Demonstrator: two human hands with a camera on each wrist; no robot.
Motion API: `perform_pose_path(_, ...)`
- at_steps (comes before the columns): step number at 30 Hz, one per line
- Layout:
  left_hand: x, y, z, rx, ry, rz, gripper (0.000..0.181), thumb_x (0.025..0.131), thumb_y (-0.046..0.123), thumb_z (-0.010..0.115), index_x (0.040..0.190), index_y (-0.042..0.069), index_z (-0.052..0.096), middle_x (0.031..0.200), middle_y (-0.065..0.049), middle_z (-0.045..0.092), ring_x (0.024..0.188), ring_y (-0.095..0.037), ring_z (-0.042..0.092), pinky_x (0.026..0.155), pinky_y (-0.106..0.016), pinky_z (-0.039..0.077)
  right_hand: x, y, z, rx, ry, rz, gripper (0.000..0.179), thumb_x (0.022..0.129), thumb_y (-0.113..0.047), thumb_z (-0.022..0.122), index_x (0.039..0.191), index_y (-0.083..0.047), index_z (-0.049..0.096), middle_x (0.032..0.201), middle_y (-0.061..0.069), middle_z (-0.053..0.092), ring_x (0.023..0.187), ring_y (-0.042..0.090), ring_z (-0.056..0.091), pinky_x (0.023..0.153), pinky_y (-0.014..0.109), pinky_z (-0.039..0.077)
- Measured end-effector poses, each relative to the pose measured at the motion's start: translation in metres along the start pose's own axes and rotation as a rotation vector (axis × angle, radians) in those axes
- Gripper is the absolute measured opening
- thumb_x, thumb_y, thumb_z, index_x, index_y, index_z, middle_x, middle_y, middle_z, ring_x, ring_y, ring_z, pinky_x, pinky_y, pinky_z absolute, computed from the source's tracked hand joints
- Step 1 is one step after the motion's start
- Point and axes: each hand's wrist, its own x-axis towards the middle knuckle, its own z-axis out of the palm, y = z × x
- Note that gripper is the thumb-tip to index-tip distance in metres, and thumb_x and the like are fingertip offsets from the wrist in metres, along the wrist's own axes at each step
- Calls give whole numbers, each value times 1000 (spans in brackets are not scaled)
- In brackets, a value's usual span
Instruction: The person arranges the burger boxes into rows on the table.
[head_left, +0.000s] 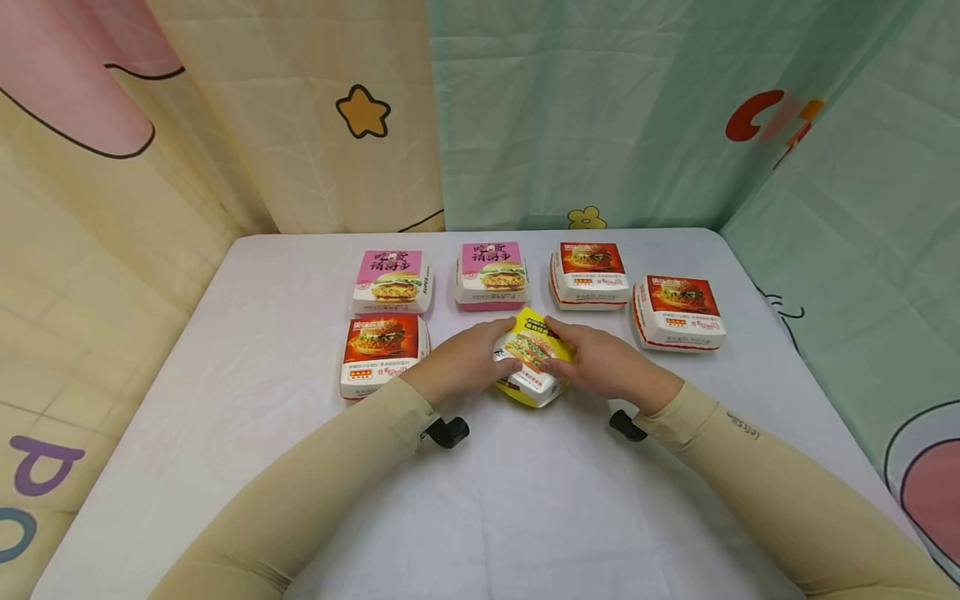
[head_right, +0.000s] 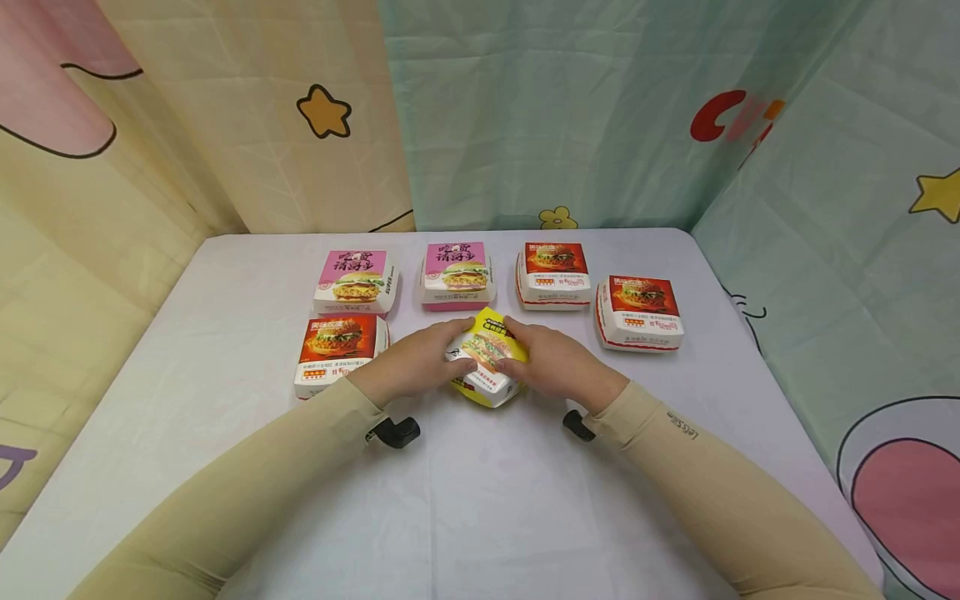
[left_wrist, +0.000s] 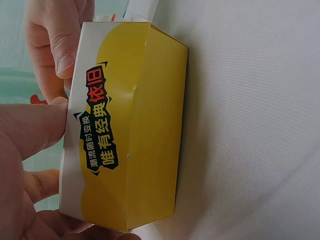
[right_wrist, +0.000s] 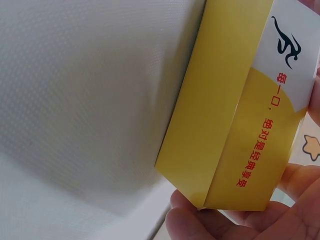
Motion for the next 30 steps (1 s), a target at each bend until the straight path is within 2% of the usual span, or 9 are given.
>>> perform_pose_path(10, -3, 0, -1, -3, -3, -11, 80, 100, 51, 68, 167, 25, 32, 170, -2, 39, 152, -24, 42, 128, -49, 33, 1, 0, -2, 7, -6, -22, 83, 101, -48, 67, 168, -17, 29, 167, 16, 41, 132, 32, 54, 118, 57, 44)
perform_pose_path(19, -7, 0, 1, 3, 13, -15, 82, 100, 51, 68, 167, 20, 32, 169, -4, 40, 153, -24, 42, 128, -48, 34, 4, -1, -4, 4, -21, -45, 80, 102, -41, 69, 168, -18, 30, 168, 16, 40, 139, 33, 52, 120, 57, 42)
perform_pose_path(30, -14, -1, 3, -3, 35, -19, 83, 99, 51, 70, 166, 19, 33, 163, -4, 47, 134, -23, 53, 123, -48, 41, 5, -3, -7, 2, -17, -44, 79, 100, -41, 72, 166, -20, 34, 165, 20, 43, 147, 39, 47, 121, 59, 40)
